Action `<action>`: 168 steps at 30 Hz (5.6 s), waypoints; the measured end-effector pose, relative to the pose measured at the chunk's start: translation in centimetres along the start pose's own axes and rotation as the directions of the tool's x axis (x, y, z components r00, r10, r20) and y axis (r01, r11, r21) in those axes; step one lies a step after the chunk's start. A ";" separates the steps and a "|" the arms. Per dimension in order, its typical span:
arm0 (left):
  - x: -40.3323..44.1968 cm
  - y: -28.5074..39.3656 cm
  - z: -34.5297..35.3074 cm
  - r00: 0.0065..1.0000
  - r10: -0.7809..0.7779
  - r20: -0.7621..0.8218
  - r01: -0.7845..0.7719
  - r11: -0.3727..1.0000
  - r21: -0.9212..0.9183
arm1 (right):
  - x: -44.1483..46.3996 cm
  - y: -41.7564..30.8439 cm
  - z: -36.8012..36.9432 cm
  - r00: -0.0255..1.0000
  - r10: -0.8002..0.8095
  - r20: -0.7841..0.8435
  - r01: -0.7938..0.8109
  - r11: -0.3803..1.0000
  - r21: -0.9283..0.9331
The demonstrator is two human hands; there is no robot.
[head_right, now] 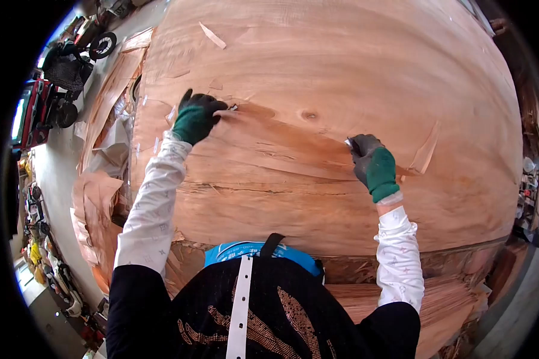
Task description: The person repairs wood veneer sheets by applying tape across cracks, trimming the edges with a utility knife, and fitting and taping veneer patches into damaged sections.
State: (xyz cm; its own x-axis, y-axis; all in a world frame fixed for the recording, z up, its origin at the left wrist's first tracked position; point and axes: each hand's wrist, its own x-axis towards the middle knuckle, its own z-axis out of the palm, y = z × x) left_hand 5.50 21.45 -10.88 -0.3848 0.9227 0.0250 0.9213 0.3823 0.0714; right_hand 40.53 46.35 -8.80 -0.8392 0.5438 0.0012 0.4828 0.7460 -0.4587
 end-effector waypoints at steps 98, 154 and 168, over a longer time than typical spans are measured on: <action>-1.8 -4.5 5.7 0.967 0.091 -0.240 -0.104 0.994 -0.043 | -0.4 0.6 5.5 0.985 0.117 -0.128 -0.143 0.967 -0.213; -24.3 -4.8 1.6 0.811 -0.575 0.107 0.584 0.807 -0.087 | -10.9 -2.5 7.5 0.986 0.166 -0.015 -0.166 0.964 -0.208; -28.3 -5.9 2.7 0.764 -0.629 -0.143 0.556 0.755 -0.346 | -11.9 -2.1 6.4 0.990 0.138 0.030 -0.132 0.980 -0.151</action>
State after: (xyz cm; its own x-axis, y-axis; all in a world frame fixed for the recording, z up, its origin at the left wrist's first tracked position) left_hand 11.16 -6.80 -14.72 -0.8814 0.4578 0.1165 0.4622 0.7847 0.4131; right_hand 47.94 35.82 -13.53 -0.7718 0.6296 -0.0885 0.6213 0.7172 -0.3156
